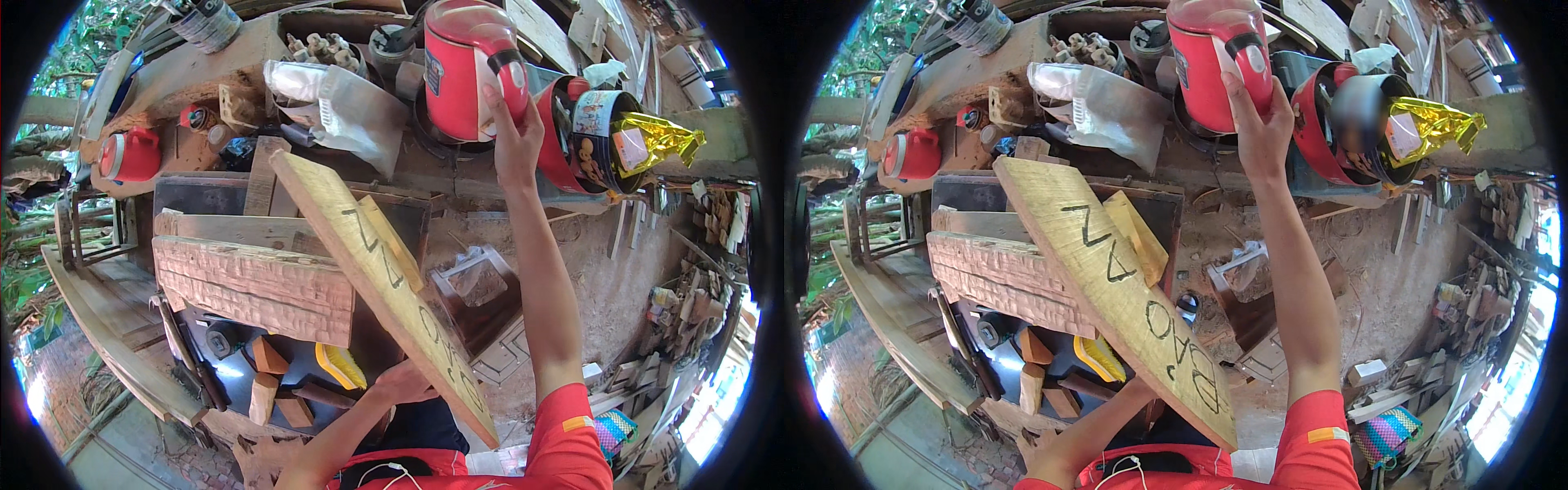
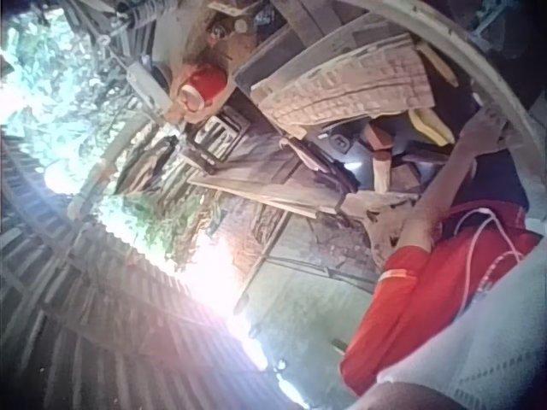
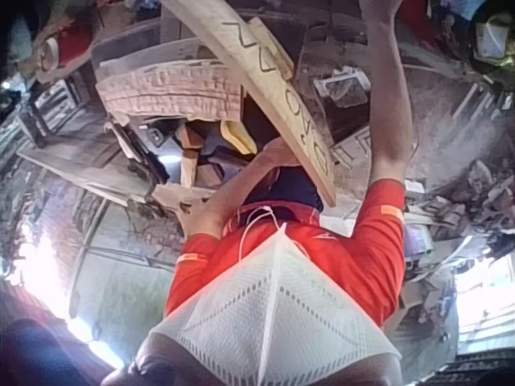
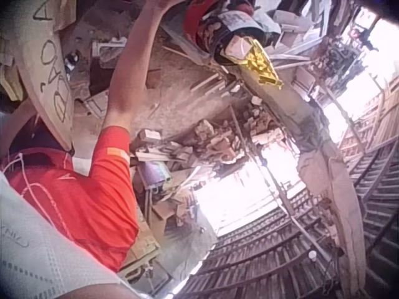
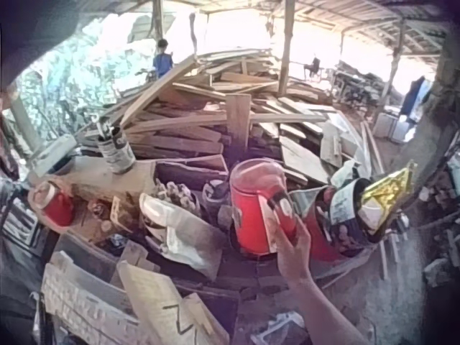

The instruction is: Measuring and carving wood blocks with a chisel and tape measure.

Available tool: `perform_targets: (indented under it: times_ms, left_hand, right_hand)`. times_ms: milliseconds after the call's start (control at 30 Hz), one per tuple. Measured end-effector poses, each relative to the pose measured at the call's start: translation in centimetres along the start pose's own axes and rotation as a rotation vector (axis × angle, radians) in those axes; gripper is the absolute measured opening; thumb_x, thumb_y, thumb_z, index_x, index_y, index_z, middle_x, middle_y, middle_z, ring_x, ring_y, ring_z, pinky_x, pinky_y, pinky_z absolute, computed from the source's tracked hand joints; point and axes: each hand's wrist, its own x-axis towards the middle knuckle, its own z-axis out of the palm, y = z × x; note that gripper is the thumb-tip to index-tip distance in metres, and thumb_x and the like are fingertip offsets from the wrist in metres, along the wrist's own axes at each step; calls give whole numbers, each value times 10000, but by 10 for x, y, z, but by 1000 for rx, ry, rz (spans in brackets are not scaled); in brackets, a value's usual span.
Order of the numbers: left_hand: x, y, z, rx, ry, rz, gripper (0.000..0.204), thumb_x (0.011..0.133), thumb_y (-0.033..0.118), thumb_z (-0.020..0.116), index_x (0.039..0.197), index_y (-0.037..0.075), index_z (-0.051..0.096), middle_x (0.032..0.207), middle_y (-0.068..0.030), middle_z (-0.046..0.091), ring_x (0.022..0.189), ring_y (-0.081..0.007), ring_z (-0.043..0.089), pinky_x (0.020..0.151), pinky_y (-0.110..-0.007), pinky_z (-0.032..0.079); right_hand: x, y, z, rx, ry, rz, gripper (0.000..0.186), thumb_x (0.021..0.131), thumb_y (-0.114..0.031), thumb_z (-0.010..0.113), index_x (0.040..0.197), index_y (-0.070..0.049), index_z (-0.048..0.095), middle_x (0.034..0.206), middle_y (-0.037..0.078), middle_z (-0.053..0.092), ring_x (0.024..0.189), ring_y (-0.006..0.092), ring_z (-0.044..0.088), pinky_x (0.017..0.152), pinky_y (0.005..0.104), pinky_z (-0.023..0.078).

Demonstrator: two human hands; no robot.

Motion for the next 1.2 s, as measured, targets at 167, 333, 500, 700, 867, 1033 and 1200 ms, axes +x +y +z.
perform_targets:
  times_ms: [167,333,500,700,867,1033,1200]
  left_hand:
    - [16,24,-5,1118,-341,90,589,981,487,537,1305,0,613,1317,-185,639,1324,-301,545,1136,-422,399]
    - [0,-39,-6,1297,-267,346,475,1006,485,491,1000,50,682,939,-104,718,930,-222,687,834,-351,487]
    - [1,-62,-1,1236,-260,370,478,1012,487,472,935,63,679,852,-100,700,832,-244,682,825,-364,490]
    - [3,-28,-2,1358,-308,266,481,1011,487,459,909,65,666,815,-102,683,832,-249,676,838,-382,491]
    - [4,-25,-1,1393,-397,202,487,1011,480,454,905,54,664,783,-110,676,844,-259,675,877,-385,495]
    - [7,-22,-1,1348,-475,62,487,1025,495,461,986,53,659,852,-108,692,798,-261,683,842,-381,503]
    - [5,-33,-3,1357,-360,239,509,1008,500,472,913,39,667,804,-119,679,778,-276,679,805,-378,527]
  right_hand:
    - [15,0,-2,-167,-118,86,387,978,-276,735,1253,-10,671,1079,20,716,939,71,627,855,234,484]
    - [16,-6,2,-174,-278,141,398,991,-277,714,1272,0,658,1090,31,720,957,71,628,870,253,493]
    - [12,-6,1,-298,-276,61,378,996,-302,714,1221,-5,651,948,16,696,841,59,601,767,239,487]
    - [8,1,8,-427,-291,59,417,963,-348,744,1183,-5,656,1029,69,732,931,118,652,868,288,509]
    - [11,10,3,-492,-298,49,425,933,-344,782,1167,-14,655,1020,68,726,916,120,650,856,288,514]
    - [4,-5,6,-504,-318,43,492,867,-391,841,1143,-32,649,1030,52,718,941,124,646,864,304,508]
    - [-1,-14,-1,-644,-315,-49,549,861,-431,830,1183,-32,634,1059,63,705,1000,162,641,933,350,464]
